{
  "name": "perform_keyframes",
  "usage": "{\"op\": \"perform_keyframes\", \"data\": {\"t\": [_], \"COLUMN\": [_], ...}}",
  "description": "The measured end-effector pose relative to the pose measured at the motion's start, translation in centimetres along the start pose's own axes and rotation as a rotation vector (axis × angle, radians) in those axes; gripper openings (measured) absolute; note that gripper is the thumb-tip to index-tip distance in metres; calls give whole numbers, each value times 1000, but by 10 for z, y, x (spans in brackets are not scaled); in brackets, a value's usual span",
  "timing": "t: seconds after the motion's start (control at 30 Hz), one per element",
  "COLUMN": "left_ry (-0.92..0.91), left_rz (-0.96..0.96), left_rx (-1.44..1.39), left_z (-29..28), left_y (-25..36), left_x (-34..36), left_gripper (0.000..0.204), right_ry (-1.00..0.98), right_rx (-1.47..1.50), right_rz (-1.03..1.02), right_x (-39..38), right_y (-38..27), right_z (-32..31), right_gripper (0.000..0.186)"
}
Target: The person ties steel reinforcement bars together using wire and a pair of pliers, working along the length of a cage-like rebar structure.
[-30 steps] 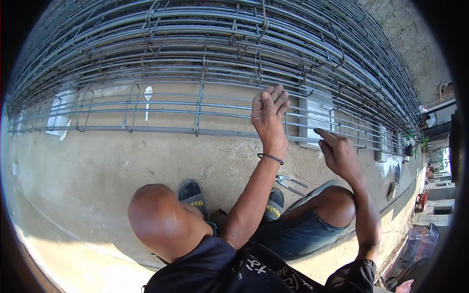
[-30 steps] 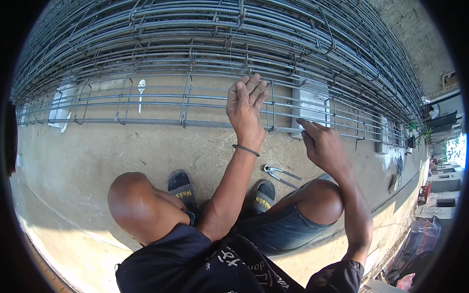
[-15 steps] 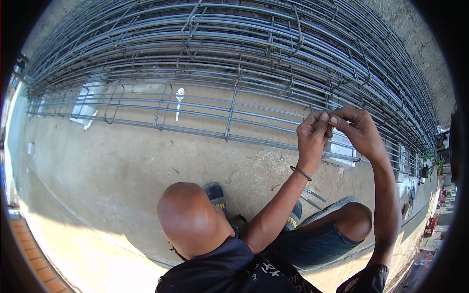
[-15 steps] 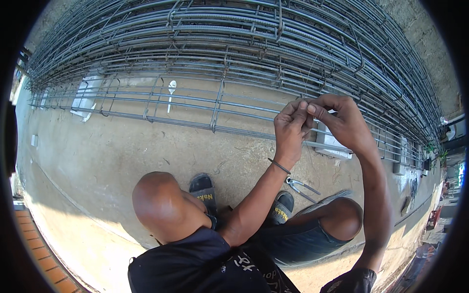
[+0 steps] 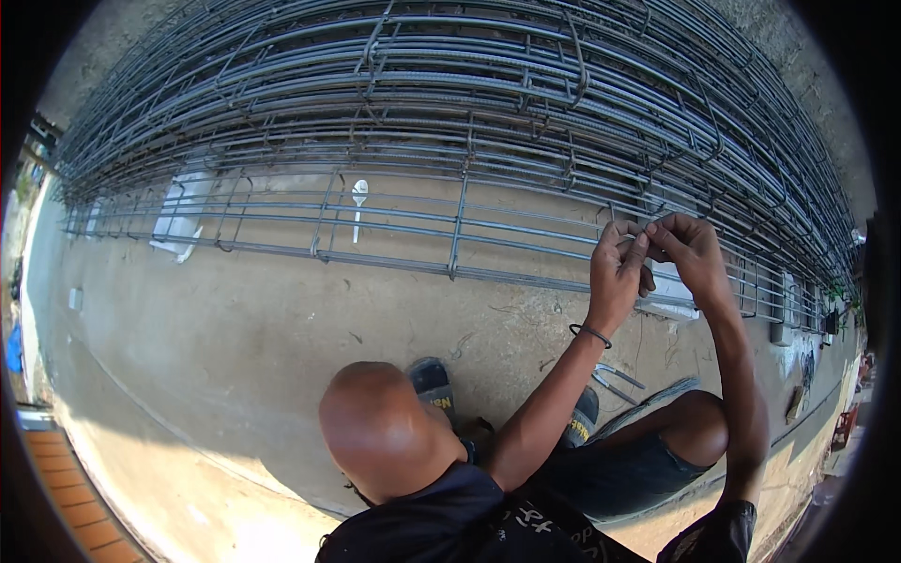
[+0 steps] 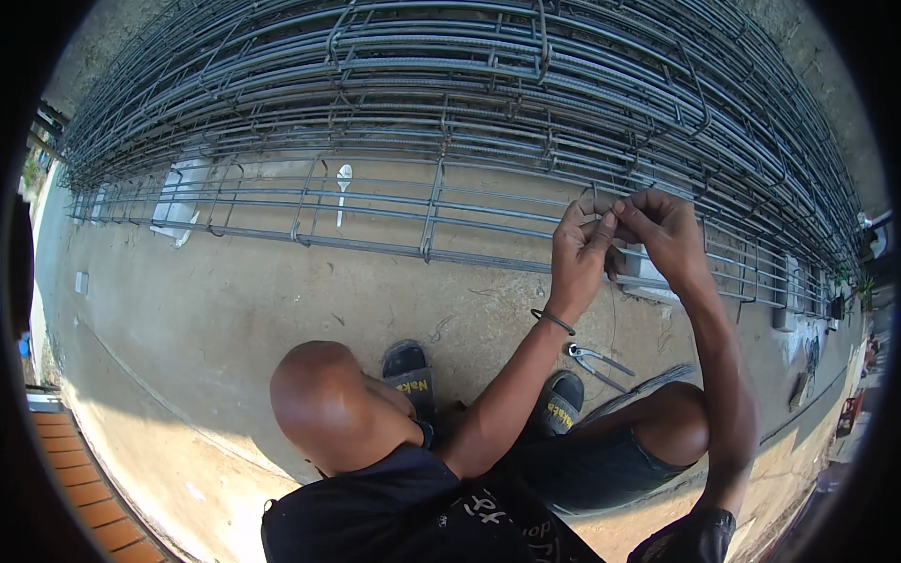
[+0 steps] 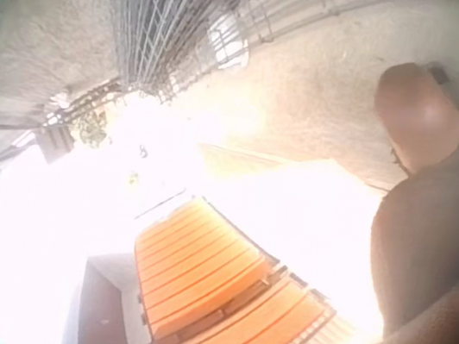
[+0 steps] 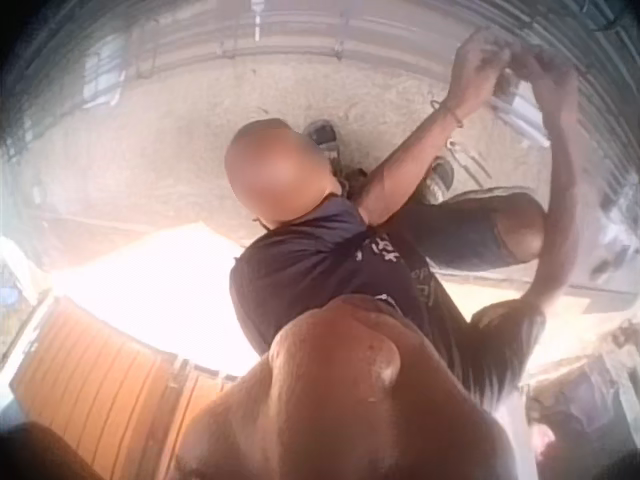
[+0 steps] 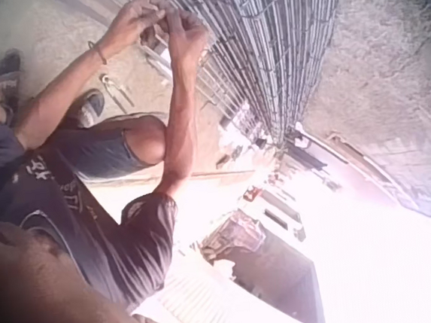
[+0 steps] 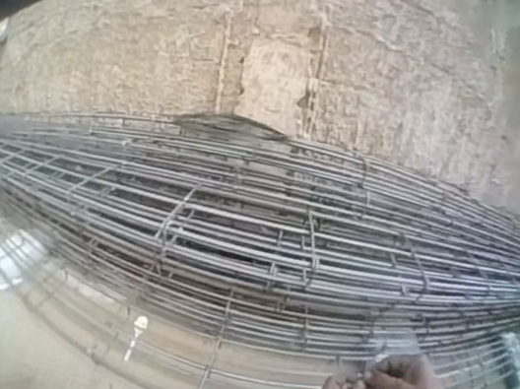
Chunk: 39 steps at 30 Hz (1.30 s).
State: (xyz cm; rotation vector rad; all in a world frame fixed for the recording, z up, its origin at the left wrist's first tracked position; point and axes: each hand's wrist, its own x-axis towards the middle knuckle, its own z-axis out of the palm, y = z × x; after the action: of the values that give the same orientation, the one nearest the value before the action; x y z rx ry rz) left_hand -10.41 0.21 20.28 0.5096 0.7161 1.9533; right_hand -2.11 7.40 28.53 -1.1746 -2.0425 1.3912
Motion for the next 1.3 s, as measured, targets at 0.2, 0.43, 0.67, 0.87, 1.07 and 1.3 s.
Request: {"op": "perform_keyframes", "data": {"t": [0.2,0.43,0.67,0.87,1.07,1.3], "left_ry": [123,30,-6,75,-44,-8], "left_rz": [121,200,129,214,-5,-126], "left_rx": [366,494,377,444,212,115], "left_z": [-3,3,9,3,5,-14], "left_y": [-11,-22,-5,0,-5,6], "left_x": [0,-6,-10,-7,-7,-3], "left_gripper": [12,19,23,26,25,31], "right_ry": [41,263,188,213,382,142], "right_rx": [-148,68,109,-43,310,-133], "right_rz": [-92,-147,-189,-149,-266,-269], "right_x": [0,-1,-3,-1,-4,-8], "right_y": [-12,-7,-7,-6,-5,-5], "right_z": [8,-15,-14,-3,-25,3], "right_gripper": [34,52,18,19,27,38]}}
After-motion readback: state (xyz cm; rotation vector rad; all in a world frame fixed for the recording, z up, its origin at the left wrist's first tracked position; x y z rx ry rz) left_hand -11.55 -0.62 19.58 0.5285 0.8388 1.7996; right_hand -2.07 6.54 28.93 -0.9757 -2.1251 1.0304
